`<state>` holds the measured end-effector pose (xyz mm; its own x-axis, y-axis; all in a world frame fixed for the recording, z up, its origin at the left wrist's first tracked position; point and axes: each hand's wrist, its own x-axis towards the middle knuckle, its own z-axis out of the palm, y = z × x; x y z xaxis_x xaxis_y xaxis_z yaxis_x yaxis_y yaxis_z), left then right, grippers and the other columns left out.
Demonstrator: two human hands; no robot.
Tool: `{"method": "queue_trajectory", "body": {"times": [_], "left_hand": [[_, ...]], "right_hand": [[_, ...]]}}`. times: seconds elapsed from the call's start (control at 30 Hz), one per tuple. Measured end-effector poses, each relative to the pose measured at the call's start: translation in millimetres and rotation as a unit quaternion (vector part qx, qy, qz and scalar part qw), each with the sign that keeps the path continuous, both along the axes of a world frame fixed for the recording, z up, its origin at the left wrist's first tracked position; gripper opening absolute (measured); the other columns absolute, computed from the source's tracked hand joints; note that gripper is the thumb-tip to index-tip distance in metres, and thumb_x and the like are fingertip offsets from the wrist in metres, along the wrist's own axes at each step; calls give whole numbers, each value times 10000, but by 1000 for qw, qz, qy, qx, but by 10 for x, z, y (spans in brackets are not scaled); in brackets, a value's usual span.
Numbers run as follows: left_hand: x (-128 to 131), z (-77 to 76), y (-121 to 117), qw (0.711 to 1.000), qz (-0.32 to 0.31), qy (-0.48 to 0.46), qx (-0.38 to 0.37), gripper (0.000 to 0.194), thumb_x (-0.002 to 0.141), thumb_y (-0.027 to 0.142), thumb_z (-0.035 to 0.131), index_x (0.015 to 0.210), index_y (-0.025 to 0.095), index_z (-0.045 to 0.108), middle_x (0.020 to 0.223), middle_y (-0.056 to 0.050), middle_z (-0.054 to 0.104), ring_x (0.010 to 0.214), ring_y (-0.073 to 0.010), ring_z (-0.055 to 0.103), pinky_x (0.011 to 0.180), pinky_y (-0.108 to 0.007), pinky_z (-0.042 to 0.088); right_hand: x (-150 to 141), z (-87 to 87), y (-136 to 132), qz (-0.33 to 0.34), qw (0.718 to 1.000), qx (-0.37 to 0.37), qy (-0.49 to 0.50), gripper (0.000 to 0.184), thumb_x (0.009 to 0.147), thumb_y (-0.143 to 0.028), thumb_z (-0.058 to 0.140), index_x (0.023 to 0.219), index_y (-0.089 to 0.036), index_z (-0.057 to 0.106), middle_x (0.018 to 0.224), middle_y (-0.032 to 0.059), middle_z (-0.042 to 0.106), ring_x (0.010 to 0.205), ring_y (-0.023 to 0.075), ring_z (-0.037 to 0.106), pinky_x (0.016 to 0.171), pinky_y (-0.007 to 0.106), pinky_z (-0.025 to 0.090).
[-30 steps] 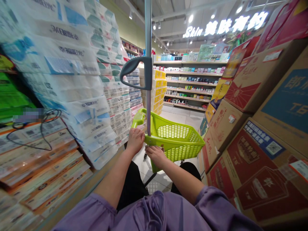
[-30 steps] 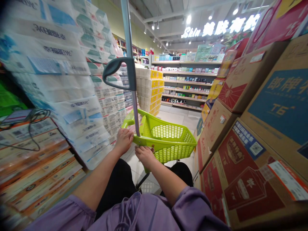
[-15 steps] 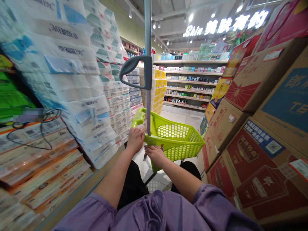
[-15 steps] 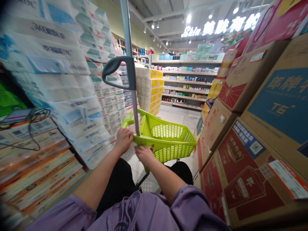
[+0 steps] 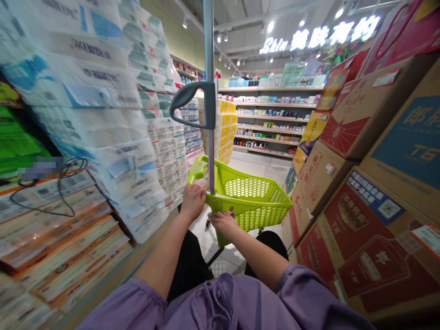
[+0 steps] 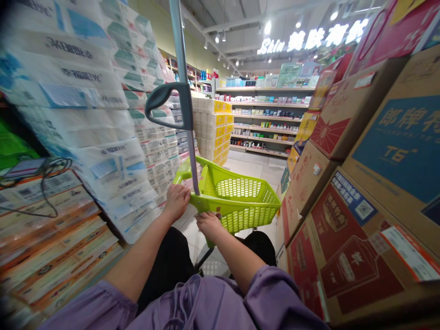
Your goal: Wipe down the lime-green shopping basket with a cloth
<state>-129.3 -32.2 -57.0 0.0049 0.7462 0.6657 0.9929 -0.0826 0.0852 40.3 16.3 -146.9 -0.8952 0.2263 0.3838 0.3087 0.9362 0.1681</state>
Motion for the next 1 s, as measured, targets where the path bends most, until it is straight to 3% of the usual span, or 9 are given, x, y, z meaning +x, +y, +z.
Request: {"method": "queue_trajectory", "body": {"times": [0.1,0.33,0.53,0.63,0.83,1.0], "left_hand": [[1,1,-4,1000,-2,-8,1,252,920,271,380,854,220,618,895,-61,576,994,-248,482,1012,-494,323],[-2,-5,-19,1000,-3,-5,6,254,921,265,378,856,231,621,898,-57,575,1002,-247,477,1018,-496,319],[-14,-34,-5,1000,14,24,15,253,926,269,379,863,232,621,902,-56,580,1008,-250,485,1029,-501,310],[-15,-30,-3,999,16,29,17,256,929,267,377,856,226,619,898,-57,580,999,-249,486,1027,-487,317],[-12,-23,-9,1000,13,23,15,252,926,264,391,816,227,615,883,-54,580,971,-239,492,987,-459,352],[-20,-31,-1,999,13,30,26,257,929,252,381,844,207,619,869,-60,580,960,-242,495,984,-450,359]], "right_hand": [[16,9,-8,3,1000,16,15,239,892,-204,545,1114,-181,628,1171,97,628,963,227,548,813,364,454],[9,229,-55,20,993,52,105,437,912,-137,469,1342,-216,490,1374,94,507,1061,236,547,897,388,443],[95,118,61,55,985,92,136,407,935,-99,400,1317,-174,520,1373,64,528,1323,220,403,1062,394,376],[123,127,100,64,986,92,120,390,937,-93,420,1295,-191,540,1347,54,554,1326,202,413,1074,390,382],[51,344,124,73,979,96,162,412,939,-83,411,1314,-206,530,1390,54,510,1369,202,348,1119,409,335],[96,223,162,69,980,110,153,393,936,-81,419,1287,-184,560,1339,61,558,1304,193,447,1091,362,383]]}}
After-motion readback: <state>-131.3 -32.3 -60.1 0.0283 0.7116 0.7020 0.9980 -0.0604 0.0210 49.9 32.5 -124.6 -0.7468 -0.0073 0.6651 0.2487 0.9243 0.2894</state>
